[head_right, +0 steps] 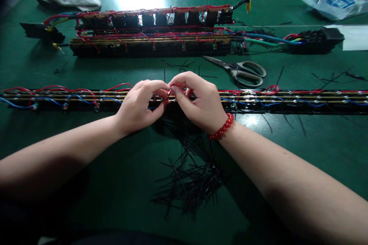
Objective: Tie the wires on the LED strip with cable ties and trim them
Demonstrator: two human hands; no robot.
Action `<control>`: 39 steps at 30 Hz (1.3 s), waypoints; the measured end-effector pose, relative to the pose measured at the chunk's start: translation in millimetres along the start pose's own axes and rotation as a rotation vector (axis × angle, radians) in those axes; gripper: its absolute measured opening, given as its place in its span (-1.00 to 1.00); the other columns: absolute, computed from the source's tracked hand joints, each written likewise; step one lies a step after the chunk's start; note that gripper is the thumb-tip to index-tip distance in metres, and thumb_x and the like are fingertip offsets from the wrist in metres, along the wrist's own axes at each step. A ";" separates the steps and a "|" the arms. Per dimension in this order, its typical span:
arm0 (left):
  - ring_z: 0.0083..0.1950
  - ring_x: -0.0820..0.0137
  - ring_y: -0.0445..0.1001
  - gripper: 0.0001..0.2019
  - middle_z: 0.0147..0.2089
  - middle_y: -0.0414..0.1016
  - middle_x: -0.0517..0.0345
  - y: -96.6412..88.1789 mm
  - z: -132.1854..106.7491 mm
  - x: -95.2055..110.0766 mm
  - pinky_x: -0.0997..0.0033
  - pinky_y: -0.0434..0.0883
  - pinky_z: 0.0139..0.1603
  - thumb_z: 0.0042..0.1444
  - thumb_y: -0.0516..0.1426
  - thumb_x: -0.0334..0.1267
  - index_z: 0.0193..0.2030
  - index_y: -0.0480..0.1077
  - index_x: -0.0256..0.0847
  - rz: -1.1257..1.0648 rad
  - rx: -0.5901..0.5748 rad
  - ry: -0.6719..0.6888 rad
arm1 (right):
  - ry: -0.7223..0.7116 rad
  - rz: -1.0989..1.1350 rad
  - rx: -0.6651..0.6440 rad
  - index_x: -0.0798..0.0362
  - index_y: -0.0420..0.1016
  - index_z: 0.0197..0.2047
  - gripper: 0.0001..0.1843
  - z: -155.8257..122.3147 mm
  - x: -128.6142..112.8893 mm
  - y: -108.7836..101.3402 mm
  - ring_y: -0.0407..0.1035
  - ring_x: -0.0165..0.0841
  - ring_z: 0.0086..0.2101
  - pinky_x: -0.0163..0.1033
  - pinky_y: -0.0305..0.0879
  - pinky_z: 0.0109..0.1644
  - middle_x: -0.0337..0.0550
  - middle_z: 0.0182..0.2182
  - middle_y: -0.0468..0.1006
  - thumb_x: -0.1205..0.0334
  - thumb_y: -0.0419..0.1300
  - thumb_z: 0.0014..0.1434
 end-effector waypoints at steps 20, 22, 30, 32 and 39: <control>-0.10 0.26 0.46 -0.82 -0.17 0.56 0.12 -5.0 2.0 5.7 0.25 0.30 -0.07 0.28 0.08 -0.33 0.01 0.34 -0.19 0.293 -0.045 0.042 | 0.090 0.129 0.053 -0.03 0.45 -0.12 -0.93 -0.6 5.4 2.3 0.55 -0.45 -0.33 -0.32 0.44 -0.32 -0.27 -0.27 0.59 0.28 0.24 0.32; -0.09 0.24 0.44 -0.80 -0.16 0.55 0.10 -5.4 2.8 4.2 0.24 0.30 -0.06 0.25 0.08 -0.33 0.00 0.34 -0.19 0.301 -0.095 -0.040 | 0.104 0.151 0.066 -0.04 0.43 -0.12 -0.93 -0.6 6.6 2.7 0.55 -0.45 -0.34 -0.32 0.44 -0.33 -0.29 -0.30 0.58 0.26 0.23 0.32; -0.06 0.19 0.40 -0.71 -0.14 0.49 0.06 -4.3 3.2 2.8 0.19 0.33 -0.01 0.08 0.06 -0.41 -0.03 0.33 -0.18 0.251 -0.207 -0.152 | 0.128 0.139 0.099 -0.05 0.40 -0.11 -0.93 -0.4 9.0 2.4 0.58 -0.39 -0.30 -0.26 0.46 -0.32 -0.27 -0.28 0.60 0.25 0.21 0.33; -0.06 0.20 0.40 -0.71 -0.14 0.48 0.06 -4.1 3.3 2.3 0.19 0.33 -0.01 0.09 0.06 -0.42 -0.03 0.33 -0.19 0.238 -0.212 -0.163 | 0.134 0.126 0.097 -0.05 0.40 -0.12 -0.92 -0.5 9.2 2.5 0.58 -0.39 -0.31 -0.27 0.46 -0.32 -0.26 -0.28 0.61 0.24 0.21 0.33; -0.05 0.19 0.40 -0.70 -0.13 0.48 0.06 -4.5 4.0 2.5 0.18 0.33 0.00 0.09 0.05 -0.41 -0.01 0.33 -0.18 0.239 -0.236 -0.166 | 0.145 0.122 0.095 -0.05 0.39 -0.11 -0.91 -0.9 10.5 2.6 0.58 -0.40 -0.32 -0.26 0.47 -0.33 -0.26 -0.27 0.62 0.24 0.22 0.33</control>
Point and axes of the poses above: each hand's wrist, its own z-axis towards the middle knuckle, its own y-axis out of the palm, x = y × z, the point moved 3 cm from there along z, towards the middle knuckle
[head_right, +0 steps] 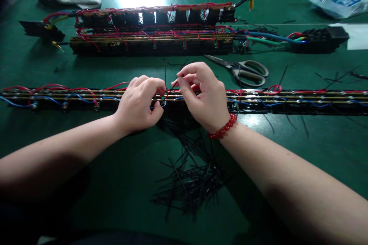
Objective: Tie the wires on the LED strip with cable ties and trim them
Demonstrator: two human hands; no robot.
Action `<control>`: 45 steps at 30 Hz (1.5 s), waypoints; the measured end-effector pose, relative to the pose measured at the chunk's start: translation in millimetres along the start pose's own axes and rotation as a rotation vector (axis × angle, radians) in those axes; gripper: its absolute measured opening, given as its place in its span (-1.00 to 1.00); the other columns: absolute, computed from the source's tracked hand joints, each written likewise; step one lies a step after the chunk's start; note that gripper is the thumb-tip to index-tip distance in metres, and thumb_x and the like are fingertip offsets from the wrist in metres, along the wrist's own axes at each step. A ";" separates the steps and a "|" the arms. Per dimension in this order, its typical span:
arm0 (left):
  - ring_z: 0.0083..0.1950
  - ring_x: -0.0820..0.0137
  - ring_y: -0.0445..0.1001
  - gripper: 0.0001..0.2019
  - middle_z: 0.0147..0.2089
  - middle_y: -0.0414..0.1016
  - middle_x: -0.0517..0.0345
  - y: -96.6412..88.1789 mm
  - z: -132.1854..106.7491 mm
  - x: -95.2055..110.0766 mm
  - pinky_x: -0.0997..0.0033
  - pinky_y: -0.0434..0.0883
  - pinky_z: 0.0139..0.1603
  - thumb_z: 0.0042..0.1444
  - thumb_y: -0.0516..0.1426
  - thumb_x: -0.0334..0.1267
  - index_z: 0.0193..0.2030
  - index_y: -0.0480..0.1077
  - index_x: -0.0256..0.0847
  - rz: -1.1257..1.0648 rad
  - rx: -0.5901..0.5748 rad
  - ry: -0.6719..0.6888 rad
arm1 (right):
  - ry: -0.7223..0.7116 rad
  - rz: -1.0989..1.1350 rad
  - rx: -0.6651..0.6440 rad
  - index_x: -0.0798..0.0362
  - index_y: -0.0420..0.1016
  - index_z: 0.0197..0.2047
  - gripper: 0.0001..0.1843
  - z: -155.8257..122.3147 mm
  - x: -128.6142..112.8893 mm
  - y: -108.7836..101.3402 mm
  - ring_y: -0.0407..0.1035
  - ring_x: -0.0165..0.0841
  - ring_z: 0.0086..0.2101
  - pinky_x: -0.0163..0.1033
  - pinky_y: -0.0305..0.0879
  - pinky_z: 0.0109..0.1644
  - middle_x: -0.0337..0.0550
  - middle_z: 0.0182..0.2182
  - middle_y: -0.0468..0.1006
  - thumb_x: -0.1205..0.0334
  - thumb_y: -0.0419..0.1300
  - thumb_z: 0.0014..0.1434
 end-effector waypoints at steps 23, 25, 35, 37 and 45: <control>0.01 0.11 0.36 -0.64 -0.04 0.48 0.02 -2.4 2.2 2.2 0.11 0.28 0.01 0.02 0.07 -0.39 0.01 0.34 -0.17 0.066 -0.139 0.046 | -0.030 -0.165 -0.029 -0.02 0.47 -0.16 -0.94 0.2 -4.8 0.7 0.57 -0.38 -0.30 -0.27 0.45 -0.30 -0.22 -0.26 0.64 0.30 0.23 0.28; 0.02 0.11 0.36 -0.64 -0.02 0.49 0.02 -2.0 2.0 2.4 0.11 0.28 0.01 0.04 0.08 -0.39 0.02 0.34 -0.18 0.073 -0.137 0.060 | -0.027 -0.169 -0.033 -0.02 0.49 -0.16 -0.93 0.3 -4.9 0.9 0.57 -0.37 -0.31 -0.27 0.45 -0.30 -0.23 -0.27 0.64 0.31 0.23 0.27; 0.02 0.11 0.34 -0.73 0.02 0.48 -0.04 2.9 -0.4 1.6 0.08 0.28 0.02 0.14 0.08 -0.39 -0.01 0.39 -0.18 0.121 -0.082 0.117 | -0.068 -0.258 -0.106 -0.04 0.53 -0.20 -0.93 1.3 -5.0 2.4 0.47 -0.37 -0.37 -0.22 0.40 -0.29 -0.23 -0.33 0.63 0.30 0.23 0.24; 0.01 0.12 0.34 -0.77 0.01 0.48 -0.03 3.2 -0.5 1.6 0.08 0.28 0.01 0.18 0.07 -0.37 -0.03 0.40 -0.17 0.125 -0.083 0.126 | -0.086 -0.278 -0.121 -0.03 0.55 -0.21 -0.93 1.4 -4.8 2.9 0.46 -0.36 -0.37 -0.21 0.38 -0.28 -0.22 -0.34 0.63 0.29 0.23 0.24; 0.01 0.16 0.34 -0.70 -0.01 0.48 0.04 3.8 -2.3 0.0 0.10 0.30 -0.01 0.20 0.07 -0.42 0.03 0.42 -0.09 0.132 -0.037 0.198 | -0.121 -0.293 -0.151 -0.04 0.59 -0.23 -0.89 1.8 -4.9 3.9 0.48 -0.28 -0.30 -0.15 0.35 -0.23 -0.20 -0.32 0.66 0.27 0.21 0.27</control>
Point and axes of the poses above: each hand's wrist, its own z-axis towards the middle knuckle, its own y-axis out of the palm, x = y × z, the point moved 3 cm from there along z, towards the middle knuckle
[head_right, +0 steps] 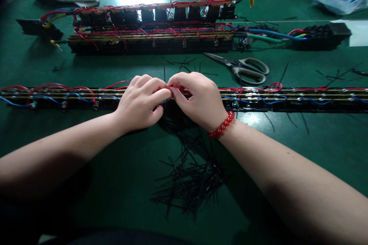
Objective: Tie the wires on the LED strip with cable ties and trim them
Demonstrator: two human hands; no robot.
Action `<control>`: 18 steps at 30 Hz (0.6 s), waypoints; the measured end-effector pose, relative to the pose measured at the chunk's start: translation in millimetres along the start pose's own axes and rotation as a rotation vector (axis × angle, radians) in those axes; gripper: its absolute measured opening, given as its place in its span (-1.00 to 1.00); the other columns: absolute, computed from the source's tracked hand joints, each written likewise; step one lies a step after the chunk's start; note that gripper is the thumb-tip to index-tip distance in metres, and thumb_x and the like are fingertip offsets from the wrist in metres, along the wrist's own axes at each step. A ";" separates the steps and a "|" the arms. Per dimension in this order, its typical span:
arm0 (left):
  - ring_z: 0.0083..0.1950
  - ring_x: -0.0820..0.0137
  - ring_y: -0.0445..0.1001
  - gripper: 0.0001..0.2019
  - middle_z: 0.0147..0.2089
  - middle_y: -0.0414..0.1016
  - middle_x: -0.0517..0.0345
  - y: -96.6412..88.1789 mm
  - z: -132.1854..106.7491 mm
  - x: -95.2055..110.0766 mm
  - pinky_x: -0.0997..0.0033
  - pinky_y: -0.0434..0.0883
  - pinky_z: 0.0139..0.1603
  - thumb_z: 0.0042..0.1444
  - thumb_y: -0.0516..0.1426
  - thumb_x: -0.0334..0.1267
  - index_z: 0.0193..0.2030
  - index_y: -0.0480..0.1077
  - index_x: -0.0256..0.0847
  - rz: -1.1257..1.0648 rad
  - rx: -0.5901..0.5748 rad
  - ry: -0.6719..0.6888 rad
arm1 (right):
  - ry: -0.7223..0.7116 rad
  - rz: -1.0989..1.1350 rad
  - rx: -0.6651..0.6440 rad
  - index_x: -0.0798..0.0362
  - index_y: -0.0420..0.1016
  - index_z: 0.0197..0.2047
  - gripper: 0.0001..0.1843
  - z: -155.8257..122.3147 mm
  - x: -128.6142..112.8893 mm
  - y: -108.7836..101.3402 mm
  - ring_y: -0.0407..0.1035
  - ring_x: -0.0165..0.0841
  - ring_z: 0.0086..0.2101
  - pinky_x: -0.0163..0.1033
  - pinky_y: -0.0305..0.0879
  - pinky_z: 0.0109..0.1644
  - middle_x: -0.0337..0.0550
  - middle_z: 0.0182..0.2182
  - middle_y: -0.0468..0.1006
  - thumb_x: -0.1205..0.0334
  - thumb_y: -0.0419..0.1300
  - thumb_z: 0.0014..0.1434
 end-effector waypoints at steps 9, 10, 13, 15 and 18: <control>0.01 0.16 0.33 -0.70 0.00 0.47 0.03 -1.4 -0.7 -0.1 0.09 0.32 -0.03 0.15 0.09 -0.44 -0.02 0.46 -0.08 0.015 0.019 0.036 | 0.003 -0.009 -0.006 -0.04 0.58 -0.23 -0.89 -0.6 -0.5 0.2 0.47 -0.28 -0.29 -0.14 0.35 -0.23 -0.20 -0.31 0.65 0.26 0.21 0.28; 0.01 0.15 0.33 -0.71 0.01 0.46 0.02 -1.4 -0.8 0.0 0.08 0.32 -0.03 0.15 0.09 -0.44 -0.05 0.48 -0.07 0.011 0.022 0.043 | 0.006 -0.008 -0.006 -0.04 0.58 -0.23 -0.90 -0.8 -0.4 0.3 0.46 -0.28 -0.30 -0.15 0.34 -0.24 -0.19 -0.31 0.65 0.26 0.21 0.28; 0.03 0.14 0.32 -0.76 0.04 0.44 0.02 -0.5 -1.2 -0.1 0.05 0.31 -0.02 0.17 0.10 -0.42 -0.11 0.51 -0.06 -0.005 0.013 0.058 | 0.022 -0.006 -0.005 -0.04 0.57 -0.23 -0.90 -1.2 -0.2 0.4 0.44 -0.29 -0.33 -0.15 0.34 -0.26 -0.19 -0.32 0.63 0.26 0.21 0.28; 0.04 0.14 0.31 -0.76 0.05 0.43 0.02 0.1 -1.4 -0.5 0.05 0.30 -0.02 0.17 0.11 -0.42 -0.13 0.53 -0.05 -0.013 0.005 0.061 | 0.028 -0.010 -0.003 -0.04 0.57 -0.23 -0.91 -1.2 -0.5 0.5 0.43 -0.29 -0.34 -0.14 0.34 -0.26 -0.19 -0.33 0.62 0.27 0.21 0.27; 0.03 0.14 0.31 -0.78 0.04 0.44 0.03 0.4 -1.2 -1.1 0.05 0.30 -0.03 0.19 0.12 -0.41 -0.13 0.53 -0.05 -0.014 0.010 0.061 | 0.033 -0.017 -0.002 -0.04 0.57 -0.23 -0.91 -1.0 -1.0 0.8 0.43 -0.30 -0.34 -0.14 0.33 -0.27 -0.19 -0.34 0.62 0.27 0.21 0.26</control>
Point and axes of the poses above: each hand's wrist, its own z-axis towards the middle knuckle, its own y-axis out of the palm, x = y × z, the point moved 3 cm from there along z, towards the middle knuckle
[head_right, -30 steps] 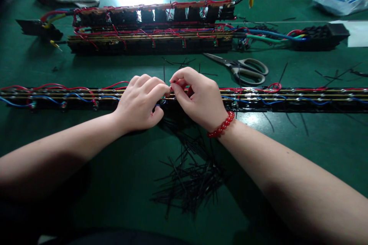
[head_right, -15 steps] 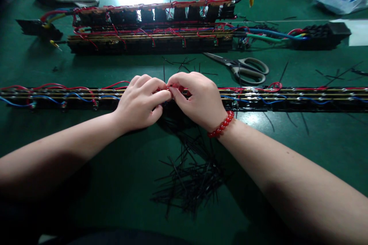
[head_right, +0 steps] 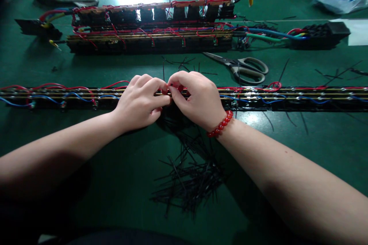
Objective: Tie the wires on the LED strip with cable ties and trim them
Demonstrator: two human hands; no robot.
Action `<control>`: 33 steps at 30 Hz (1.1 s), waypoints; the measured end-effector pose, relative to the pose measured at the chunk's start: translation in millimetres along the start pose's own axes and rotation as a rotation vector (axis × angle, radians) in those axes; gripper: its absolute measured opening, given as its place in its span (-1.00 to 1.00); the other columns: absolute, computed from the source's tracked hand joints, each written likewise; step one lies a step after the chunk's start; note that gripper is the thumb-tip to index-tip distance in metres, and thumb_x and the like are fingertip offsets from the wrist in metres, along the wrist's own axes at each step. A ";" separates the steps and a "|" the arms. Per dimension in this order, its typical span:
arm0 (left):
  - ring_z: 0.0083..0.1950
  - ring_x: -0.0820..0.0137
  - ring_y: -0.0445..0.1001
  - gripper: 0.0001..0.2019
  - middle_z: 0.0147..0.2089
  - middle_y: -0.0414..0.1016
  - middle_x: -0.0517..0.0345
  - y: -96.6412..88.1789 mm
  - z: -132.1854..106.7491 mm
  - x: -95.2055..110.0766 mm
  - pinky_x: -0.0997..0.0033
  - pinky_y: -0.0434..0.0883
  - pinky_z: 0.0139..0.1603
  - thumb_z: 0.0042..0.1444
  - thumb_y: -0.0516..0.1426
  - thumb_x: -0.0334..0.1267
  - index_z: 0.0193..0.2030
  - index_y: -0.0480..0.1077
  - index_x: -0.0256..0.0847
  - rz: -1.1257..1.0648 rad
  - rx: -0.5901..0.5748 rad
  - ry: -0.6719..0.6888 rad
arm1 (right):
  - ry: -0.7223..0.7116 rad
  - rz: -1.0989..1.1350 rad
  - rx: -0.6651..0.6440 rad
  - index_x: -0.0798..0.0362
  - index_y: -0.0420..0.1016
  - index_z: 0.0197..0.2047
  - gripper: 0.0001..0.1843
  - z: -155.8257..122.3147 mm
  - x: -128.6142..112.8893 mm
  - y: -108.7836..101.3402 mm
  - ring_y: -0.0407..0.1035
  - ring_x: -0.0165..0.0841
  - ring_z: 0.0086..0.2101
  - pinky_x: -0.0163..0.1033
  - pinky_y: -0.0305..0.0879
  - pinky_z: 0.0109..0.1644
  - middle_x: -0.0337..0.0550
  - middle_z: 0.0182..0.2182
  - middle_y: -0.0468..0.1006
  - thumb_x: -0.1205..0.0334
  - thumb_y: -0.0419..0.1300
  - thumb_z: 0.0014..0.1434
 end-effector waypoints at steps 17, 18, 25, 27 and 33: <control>0.02 0.13 0.32 -0.76 0.02 0.44 0.01 -0.1 0.2 0.8 0.04 0.30 -0.05 0.20 0.10 -0.40 -0.10 0.52 -0.04 0.029 0.011 -0.005 | -0.038 -0.020 -0.011 -0.04 0.54 -0.22 -0.90 -0.3 0.2 1.5 0.42 -0.28 -0.31 -0.15 0.33 -0.25 -0.18 -0.33 0.61 0.26 0.19 0.27; 0.02 0.13 0.32 -0.77 0.02 0.44 0.01 0.0 0.2 0.8 0.04 0.30 -0.05 0.21 0.10 -0.40 -0.10 0.52 -0.04 0.024 0.013 -0.004 | -0.043 -0.021 -0.010 -0.04 0.54 -0.22 -0.90 -0.4 0.3 1.6 0.42 -0.29 -0.32 -0.15 0.34 -0.24 -0.17 -0.32 0.61 0.26 0.18 0.27; 0.02 0.13 0.33 -0.77 0.02 0.45 0.01 0.1 0.3 0.5 0.04 0.31 -0.05 0.19 0.10 -0.40 -0.10 0.51 -0.06 0.020 0.023 0.001 | -0.073 -0.037 -0.010 -0.03 0.53 -0.21 -0.91 -0.6 1.0 2.1 0.42 -0.28 -0.32 -0.15 0.33 -0.24 -0.16 -0.31 0.61 0.26 0.18 0.27; 0.02 0.13 0.33 -0.77 0.02 0.45 0.01 -0.1 0.3 0.4 0.04 0.31 -0.06 0.19 0.10 -0.41 -0.10 0.51 -0.06 0.019 0.019 -0.003 | -0.079 -0.040 -0.010 -0.04 0.52 -0.21 -0.91 -0.6 1.0 2.3 0.42 -0.28 -0.32 -0.14 0.34 -0.22 -0.16 -0.31 0.61 0.27 0.18 0.27; 0.04 0.12 0.33 -0.76 0.04 0.45 0.01 0.1 0.0 0.3 0.04 0.32 -0.04 0.17 0.12 -0.40 -0.07 0.51 -0.06 0.025 0.002 0.002 | -0.122 -0.073 -0.006 -0.02 0.51 -0.20 -0.91 -0.9 0.0 3.1 0.43 -0.28 -0.31 -0.14 0.34 -0.22 -0.15 -0.30 0.61 0.28 0.17 0.28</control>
Point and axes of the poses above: each hand's wrist, its own z-axis towards the middle knuckle, its own y-axis out of the palm, x = y × z, the point moved 3 cm from there along z, towards the middle knuckle
